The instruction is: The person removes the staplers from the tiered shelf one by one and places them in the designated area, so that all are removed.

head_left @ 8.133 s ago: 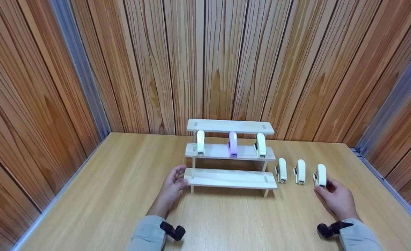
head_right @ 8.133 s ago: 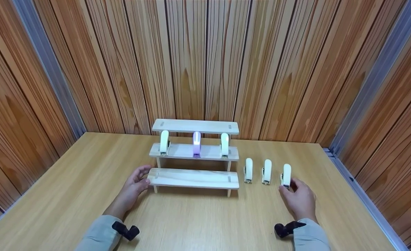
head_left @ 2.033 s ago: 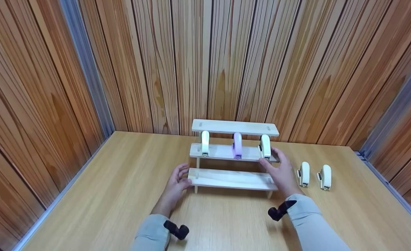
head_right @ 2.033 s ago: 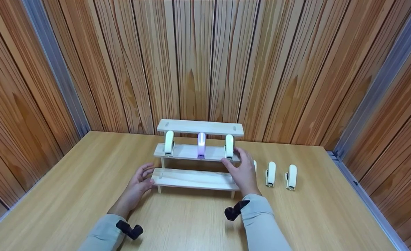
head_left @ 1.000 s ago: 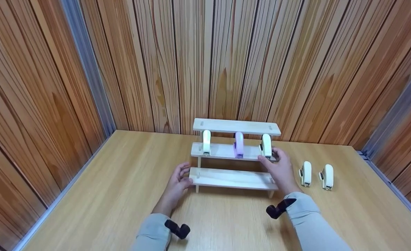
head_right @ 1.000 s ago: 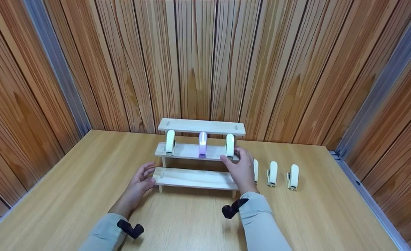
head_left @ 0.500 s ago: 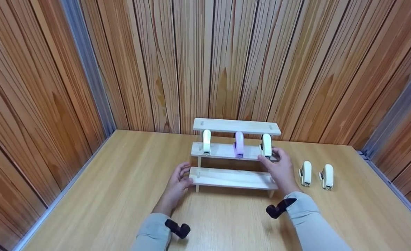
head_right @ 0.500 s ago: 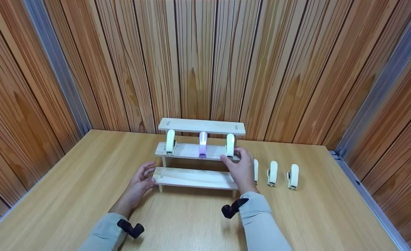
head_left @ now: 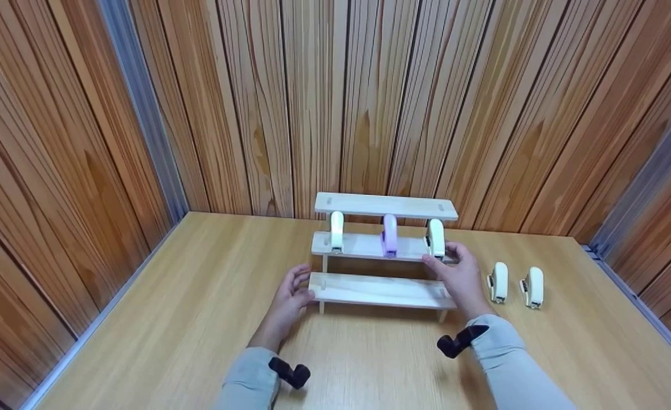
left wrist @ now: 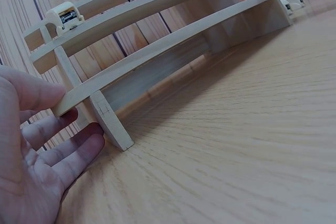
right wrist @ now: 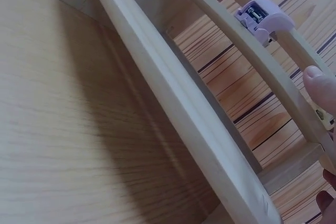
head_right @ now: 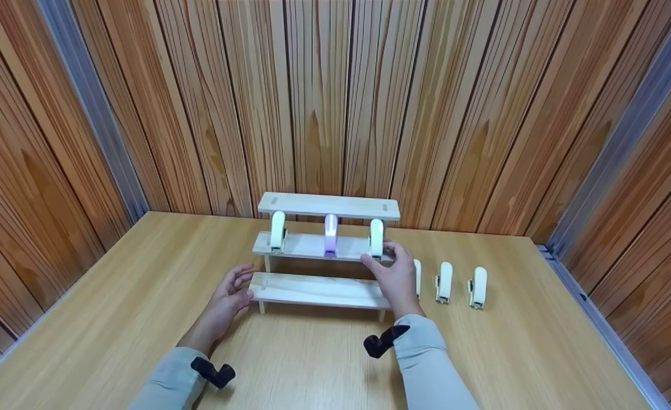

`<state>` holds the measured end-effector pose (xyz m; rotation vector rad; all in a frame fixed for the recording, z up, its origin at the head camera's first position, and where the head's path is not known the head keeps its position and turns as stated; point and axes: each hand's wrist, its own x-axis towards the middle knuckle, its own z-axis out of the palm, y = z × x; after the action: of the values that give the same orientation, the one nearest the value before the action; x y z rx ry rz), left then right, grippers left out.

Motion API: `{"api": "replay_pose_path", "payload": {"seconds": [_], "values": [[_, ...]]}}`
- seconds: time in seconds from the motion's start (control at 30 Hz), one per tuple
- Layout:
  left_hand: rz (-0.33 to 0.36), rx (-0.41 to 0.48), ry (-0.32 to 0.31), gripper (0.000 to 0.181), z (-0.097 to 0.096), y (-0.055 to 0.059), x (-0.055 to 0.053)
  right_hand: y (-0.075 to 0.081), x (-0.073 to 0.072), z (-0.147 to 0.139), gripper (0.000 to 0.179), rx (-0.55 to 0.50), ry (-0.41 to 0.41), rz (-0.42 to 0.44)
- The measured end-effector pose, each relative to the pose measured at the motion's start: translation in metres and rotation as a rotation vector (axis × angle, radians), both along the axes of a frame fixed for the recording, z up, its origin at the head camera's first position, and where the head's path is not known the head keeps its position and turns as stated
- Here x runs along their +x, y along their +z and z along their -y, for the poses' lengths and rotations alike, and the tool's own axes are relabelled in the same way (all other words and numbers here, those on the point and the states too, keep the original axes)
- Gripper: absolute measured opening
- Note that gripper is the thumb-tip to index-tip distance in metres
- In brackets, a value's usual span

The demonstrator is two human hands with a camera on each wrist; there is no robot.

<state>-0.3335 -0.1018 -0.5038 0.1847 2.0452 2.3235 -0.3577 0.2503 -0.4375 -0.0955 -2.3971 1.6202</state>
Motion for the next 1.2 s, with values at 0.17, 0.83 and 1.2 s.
{"api": "replay_pose_path", "payload": {"seconds": [0.17,0.83,1.2], "values": [[-0.008,-0.014,0.001,0.062,0.0009,-0.0015,-0.0008,-0.0006,0.0016,0.0005,0.08,-0.02,0.012,-0.033],[-0.003,0.022,-0.013,0.064,0.0009,0.0001,0.0013,0.0022,0.0003,0.003,0.079,0.028,-0.023,-0.095],[-0.007,0.018,-0.011,0.063,0.0005,-0.0007,0.0012,0.0052,0.0017,0.004,0.079,0.008,-0.017,-0.082]]}}
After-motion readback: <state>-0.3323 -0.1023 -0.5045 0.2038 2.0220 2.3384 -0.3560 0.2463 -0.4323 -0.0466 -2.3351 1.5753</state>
